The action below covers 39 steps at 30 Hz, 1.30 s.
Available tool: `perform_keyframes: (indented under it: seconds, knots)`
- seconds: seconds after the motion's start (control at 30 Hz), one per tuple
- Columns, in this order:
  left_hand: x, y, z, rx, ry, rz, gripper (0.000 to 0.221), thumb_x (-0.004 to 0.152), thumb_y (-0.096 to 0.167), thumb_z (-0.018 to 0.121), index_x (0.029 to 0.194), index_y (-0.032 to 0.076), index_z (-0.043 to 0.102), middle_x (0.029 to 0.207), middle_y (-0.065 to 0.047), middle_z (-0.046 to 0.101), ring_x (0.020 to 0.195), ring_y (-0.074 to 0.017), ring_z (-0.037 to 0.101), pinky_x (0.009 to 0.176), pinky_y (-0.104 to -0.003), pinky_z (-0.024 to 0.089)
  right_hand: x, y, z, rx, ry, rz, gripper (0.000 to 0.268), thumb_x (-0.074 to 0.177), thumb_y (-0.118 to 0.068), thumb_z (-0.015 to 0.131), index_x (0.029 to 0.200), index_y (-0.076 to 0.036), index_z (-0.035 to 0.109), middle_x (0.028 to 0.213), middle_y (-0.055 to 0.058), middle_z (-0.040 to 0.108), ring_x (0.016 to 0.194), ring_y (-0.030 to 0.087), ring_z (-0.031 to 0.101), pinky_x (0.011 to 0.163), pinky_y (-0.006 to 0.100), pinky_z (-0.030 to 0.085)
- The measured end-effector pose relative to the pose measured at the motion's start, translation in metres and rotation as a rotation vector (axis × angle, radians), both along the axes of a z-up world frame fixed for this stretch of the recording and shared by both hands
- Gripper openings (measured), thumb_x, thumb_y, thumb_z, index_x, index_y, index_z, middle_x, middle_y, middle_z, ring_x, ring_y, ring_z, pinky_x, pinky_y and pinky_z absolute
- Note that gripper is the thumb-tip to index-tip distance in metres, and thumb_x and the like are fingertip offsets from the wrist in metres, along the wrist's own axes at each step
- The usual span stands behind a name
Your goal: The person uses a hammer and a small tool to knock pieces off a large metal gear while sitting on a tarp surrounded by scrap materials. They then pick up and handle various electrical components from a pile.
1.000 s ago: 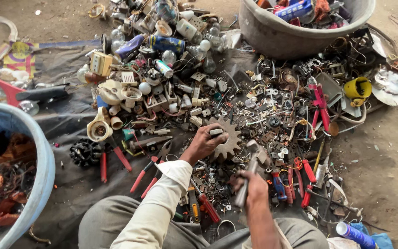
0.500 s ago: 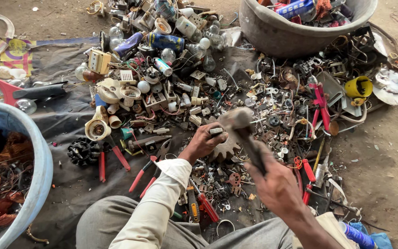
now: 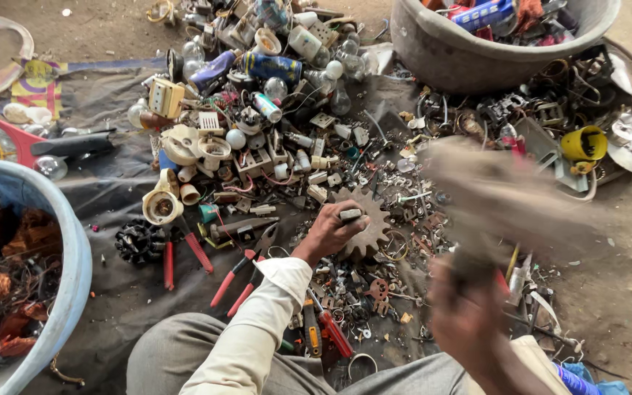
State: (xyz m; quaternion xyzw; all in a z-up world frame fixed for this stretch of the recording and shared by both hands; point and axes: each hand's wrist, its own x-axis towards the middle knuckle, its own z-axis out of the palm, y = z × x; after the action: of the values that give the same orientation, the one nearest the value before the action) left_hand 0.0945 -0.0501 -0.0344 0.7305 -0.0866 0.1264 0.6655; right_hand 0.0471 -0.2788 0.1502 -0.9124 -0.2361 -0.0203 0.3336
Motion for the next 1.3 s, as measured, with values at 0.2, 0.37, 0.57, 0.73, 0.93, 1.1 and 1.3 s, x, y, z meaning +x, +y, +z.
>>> perform_keyframes:
  seconds: [0.2, 0.37, 0.57, 0.73, 0.93, 1.1, 1.3]
  knots:
    - [-0.003, 0.0, 0.019, -0.12, -0.159, -0.004, 0.027, 0.101, 0.027, 0.069, 0.102, 0.0, 0.062, 0.08, -0.007, 0.062, 0.071, -0.0166, 0.055, 0.064, -0.034, 0.049, 0.023, 0.016, 0.027, -0.155, 0.532, -0.086, 0.045, 0.096, -0.033, 0.061, 0.137, -0.013, 0.056, 0.072, 0.007, 0.068, 0.062, 0.017, 0.064, 0.057, 0.036, 0.053]
    - [-0.001, -0.005, 0.0, 0.01, -0.026, 0.009, 0.026, 0.099, 0.028, 0.067, 0.086, 0.006, 0.061, 0.072, -0.002, 0.061, 0.062, -0.0138, 0.058, 0.056, -0.031, 0.049, -0.004, -0.01, 0.05, 0.435, 0.247, -0.071, 0.023, 0.105, -0.03, 0.065, 0.115, -0.011, 0.056, 0.075, 0.004, 0.06, 0.061, 0.013, 0.055, 0.051, 0.035, 0.05]
    - [-0.003, -0.003, 0.004, -0.051, -0.067, 0.006, 0.022, 0.1, 0.026, 0.068, 0.092, 0.006, 0.064, 0.082, -0.004, 0.064, 0.071, -0.0154, 0.061, 0.066, -0.032, 0.052, 0.012, 0.006, 0.01, -0.497, -0.403, 0.393, 0.01, 0.088, -0.009, 0.056, 0.096, -0.014, 0.054, 0.082, 0.005, 0.057, 0.077, 0.021, 0.057, 0.063, 0.04, 0.047]
    - [-0.01, -0.014, -0.017, 0.17, -0.084, -0.018, 0.019, 0.094, 0.019, 0.077, 0.095, 0.003, 0.067, 0.084, -0.009, 0.069, 0.072, -0.018, 0.061, 0.066, -0.036, 0.053, 0.01, 0.035, 0.043, -0.334, 0.744, -0.16, 0.052, 0.1, -0.037, 0.058, 0.146, -0.018, 0.046, 0.069, 0.006, 0.061, 0.058, 0.017, 0.056, 0.057, 0.04, 0.048]
    - [-0.003, -0.009, -0.015, -0.26, 0.37, 0.025, 0.026, 0.101, 0.03, 0.068, 0.09, 0.007, 0.071, 0.081, -0.007, 0.068, 0.069, -0.0136, 0.06, 0.058, -0.033, 0.052, -0.006, 0.006, 0.065, 0.36, 0.592, -0.133, 0.048, 0.092, -0.021, 0.06, 0.136, -0.007, 0.048, 0.068, 0.003, 0.058, 0.05, 0.013, 0.053, 0.042, 0.029, 0.046]
    - [-0.002, 0.011, 0.01, -0.325, 0.349, 0.129, 0.032, 0.102, 0.036, 0.063, 0.091, 0.007, 0.07, 0.079, -0.003, 0.07, 0.068, -0.0131, 0.063, 0.06, -0.03, 0.053, -0.013, 0.001, 0.005, 0.681, 0.773, -0.16, 0.023, 0.099, -0.023, 0.057, 0.11, -0.003, 0.052, 0.066, 0.005, 0.058, 0.043, 0.015, 0.054, 0.037, 0.028, 0.046]
    - [0.008, 0.018, 0.027, -0.287, 0.469, 0.163, 0.041, 0.102, 0.039, 0.063, 0.097, 0.0, 0.073, 0.08, -0.007, 0.072, 0.07, -0.0157, 0.065, 0.065, -0.032, 0.055, -0.033, 0.009, -0.092, 0.636, 1.114, -0.562, 0.024, 0.097, -0.026, 0.058, 0.111, -0.007, 0.054, 0.064, 0.006, 0.054, 0.041, 0.019, 0.049, 0.034, 0.034, 0.041]
